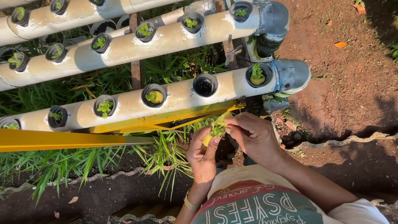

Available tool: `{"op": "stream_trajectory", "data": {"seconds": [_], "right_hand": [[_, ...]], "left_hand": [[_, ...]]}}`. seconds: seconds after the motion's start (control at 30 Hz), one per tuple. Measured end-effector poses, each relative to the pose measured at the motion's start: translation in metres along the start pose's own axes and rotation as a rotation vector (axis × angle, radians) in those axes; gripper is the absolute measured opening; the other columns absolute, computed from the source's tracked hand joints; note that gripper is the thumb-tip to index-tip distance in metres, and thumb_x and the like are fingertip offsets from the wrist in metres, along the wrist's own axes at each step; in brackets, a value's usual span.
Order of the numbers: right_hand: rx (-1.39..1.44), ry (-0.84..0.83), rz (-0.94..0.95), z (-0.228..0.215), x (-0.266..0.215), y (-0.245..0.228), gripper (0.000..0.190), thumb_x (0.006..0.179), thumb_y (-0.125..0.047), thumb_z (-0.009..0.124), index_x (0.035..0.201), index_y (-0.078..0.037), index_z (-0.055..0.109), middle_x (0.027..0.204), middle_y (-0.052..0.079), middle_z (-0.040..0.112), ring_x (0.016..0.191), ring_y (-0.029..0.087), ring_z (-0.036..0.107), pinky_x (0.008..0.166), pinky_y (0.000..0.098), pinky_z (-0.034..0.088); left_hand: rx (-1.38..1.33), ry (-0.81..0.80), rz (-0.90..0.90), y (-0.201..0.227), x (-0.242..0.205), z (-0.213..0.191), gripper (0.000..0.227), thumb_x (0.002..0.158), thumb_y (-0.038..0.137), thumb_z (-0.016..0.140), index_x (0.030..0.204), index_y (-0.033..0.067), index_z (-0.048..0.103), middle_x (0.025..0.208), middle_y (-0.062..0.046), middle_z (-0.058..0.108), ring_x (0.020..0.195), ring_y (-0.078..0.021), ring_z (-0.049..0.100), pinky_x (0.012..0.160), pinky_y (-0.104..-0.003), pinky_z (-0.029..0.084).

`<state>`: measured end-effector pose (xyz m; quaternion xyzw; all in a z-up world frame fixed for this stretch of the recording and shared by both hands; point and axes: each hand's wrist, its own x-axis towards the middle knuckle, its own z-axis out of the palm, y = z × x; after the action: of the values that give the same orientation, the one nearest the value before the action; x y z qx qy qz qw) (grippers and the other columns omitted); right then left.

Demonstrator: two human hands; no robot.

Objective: The recorder is placing small plant seedlings wrapped in yellow sponges into plastic hydroponic net pots and then inserting the pots into a PVC pipe hydroponic system.

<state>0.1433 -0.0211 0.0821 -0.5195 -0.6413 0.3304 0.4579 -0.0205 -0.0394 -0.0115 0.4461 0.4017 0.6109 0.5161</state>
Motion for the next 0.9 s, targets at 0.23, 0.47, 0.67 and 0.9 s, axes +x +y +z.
{"op": "stream_trajectory", "data": {"seconds": [0.23,0.47,0.67,0.9], "right_hand": [[-0.051,-0.044,-0.141,0.002,-0.006,0.007,0.028,0.091,0.003,0.069,0.117,-0.008,0.074,0.103,0.009,0.071,0.088,0.018,0.072,0.07,0.029,0.057],[-0.141,-0.097,-0.283,-0.006,-0.006,-0.01,0.039,0.085,0.001,0.073,0.123,-0.008,0.072,0.106,0.01,0.07,0.091,0.024,0.072,0.075,0.0328,0.058],[-0.125,0.034,-0.206,0.004,-0.021,0.002,0.027,0.088,0.0,0.075,0.114,-0.004,0.071,0.107,0.009,0.073,0.089,0.021,0.075,0.073,0.0313,0.06],[-0.295,0.068,-0.316,0.007,-0.029,0.017,0.031,0.085,0.0,0.078,0.115,-0.001,0.072,0.105,0.014,0.069,0.086,0.027,0.071,0.072,0.0352,0.058]], "left_hand": [[0.091,-0.05,0.032,0.001,-0.003,0.003,0.036,0.094,-0.001,0.074,0.129,-0.0016,0.066,0.126,-0.01,0.065,0.111,-0.0152,0.062,0.094,-0.028,0.052],[-0.141,-0.018,-0.126,-0.01,-0.008,-0.004,0.029,0.098,-0.001,0.068,0.127,-0.0029,0.068,0.118,-0.007,0.069,0.105,-0.0126,0.063,0.091,-0.026,0.053],[-0.422,0.033,-0.297,-0.013,-0.01,-0.001,0.023,0.102,-0.001,0.066,0.124,-0.0066,0.068,0.107,-0.008,0.072,0.093,-0.0127,0.064,0.084,-0.027,0.053],[-0.137,-0.072,-0.189,0.01,-0.007,0.01,0.028,0.1,0.004,0.065,0.127,-0.0045,0.068,0.121,-0.009,0.069,0.107,-0.0122,0.063,0.093,-0.026,0.053]]}}
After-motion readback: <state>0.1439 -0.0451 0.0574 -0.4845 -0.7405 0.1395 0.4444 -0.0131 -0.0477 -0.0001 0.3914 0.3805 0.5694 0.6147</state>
